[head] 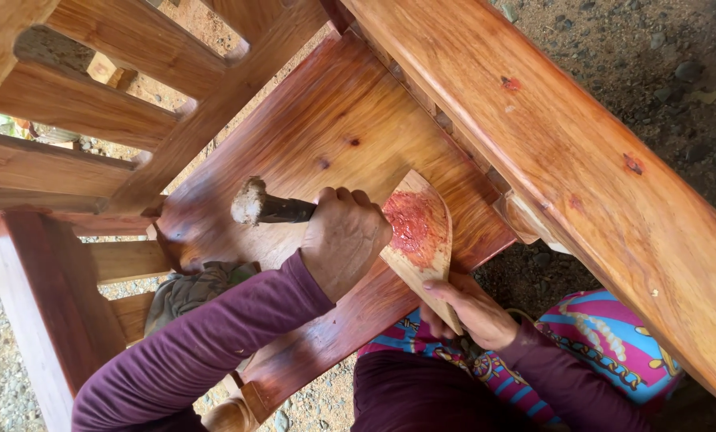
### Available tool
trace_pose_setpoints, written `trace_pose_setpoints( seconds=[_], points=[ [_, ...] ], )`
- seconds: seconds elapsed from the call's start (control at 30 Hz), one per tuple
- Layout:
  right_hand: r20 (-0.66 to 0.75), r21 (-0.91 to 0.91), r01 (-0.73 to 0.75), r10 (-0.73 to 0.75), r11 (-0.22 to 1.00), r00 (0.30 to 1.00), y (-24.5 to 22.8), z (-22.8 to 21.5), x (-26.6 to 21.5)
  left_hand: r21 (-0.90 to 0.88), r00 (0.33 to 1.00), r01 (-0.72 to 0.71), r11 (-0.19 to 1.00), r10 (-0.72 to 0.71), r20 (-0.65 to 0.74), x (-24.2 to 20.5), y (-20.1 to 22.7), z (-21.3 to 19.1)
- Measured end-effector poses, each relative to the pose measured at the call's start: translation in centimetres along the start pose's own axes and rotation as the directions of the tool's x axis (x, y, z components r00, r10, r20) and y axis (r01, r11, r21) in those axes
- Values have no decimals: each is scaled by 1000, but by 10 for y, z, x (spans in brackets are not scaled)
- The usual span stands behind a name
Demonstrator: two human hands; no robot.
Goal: The person sits and uses a knife to scrape red material off a curved wooden piece resting on a wooden chair seat, repositioning the piece and the knife between passes, briefly handling the knife over the ground, then wiping the wood with a cloth.
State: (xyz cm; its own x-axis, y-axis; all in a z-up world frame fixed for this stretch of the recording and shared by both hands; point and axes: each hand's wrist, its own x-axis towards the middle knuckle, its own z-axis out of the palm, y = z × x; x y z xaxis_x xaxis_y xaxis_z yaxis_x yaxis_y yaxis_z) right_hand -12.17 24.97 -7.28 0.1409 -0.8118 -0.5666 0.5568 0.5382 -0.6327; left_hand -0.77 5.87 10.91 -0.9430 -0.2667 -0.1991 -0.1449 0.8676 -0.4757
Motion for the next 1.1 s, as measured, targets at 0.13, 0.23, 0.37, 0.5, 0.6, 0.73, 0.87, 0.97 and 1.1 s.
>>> trace_pose_setpoints(
  seconds=[0.13, 0.23, 0.37, 0.5, 0.6, 0.73, 0.87, 0.97, 1.1],
  points=[
    [-86, 118, 9, 1, 993, 996, -27, 35, 5, -19, 999, 5, 1000, -4, 36, 8, -5, 9],
    [-103, 182, 59, -40, 982, 994, -24, 40, 19, -21, 998, -3, 1000, 4, 55, 12, -11, 7],
    [-73, 213, 167, -154, 963, 985, -20, 41, 29, 58, 993, -11, 998, 4, 117, 19, -15, 8],
    [-53, 214, 161, -153, 963, 987, -18, 34, 35, 76, 997, -5, 997, -1, 75, 19, -15, 11],
    [-36, 226, 149, -144, 963, 989, -25, 35, 31, 86, 994, 43, 995, -51, 98, 20, -17, 12],
    [-26, 240, 149, -147, 959, 989, -34, 38, 25, 61, 992, 24, 998, -32, 124, 22, -18, 19],
    [-22, 249, 122, -120, 961, 992, -47, 41, 18, 99, 992, -7, 995, -6, 127, 26, -20, 21],
    [-21, 237, 111, -110, 965, 994, -39, 37, 24, 6, 983, -7, 1000, 5, 186, 29, -24, 23],
    [-16, 226, 129, -128, 965, 992, -31, 34, 28, 78, 992, -43, 996, 34, 118, 27, -22, 32]
  ],
)
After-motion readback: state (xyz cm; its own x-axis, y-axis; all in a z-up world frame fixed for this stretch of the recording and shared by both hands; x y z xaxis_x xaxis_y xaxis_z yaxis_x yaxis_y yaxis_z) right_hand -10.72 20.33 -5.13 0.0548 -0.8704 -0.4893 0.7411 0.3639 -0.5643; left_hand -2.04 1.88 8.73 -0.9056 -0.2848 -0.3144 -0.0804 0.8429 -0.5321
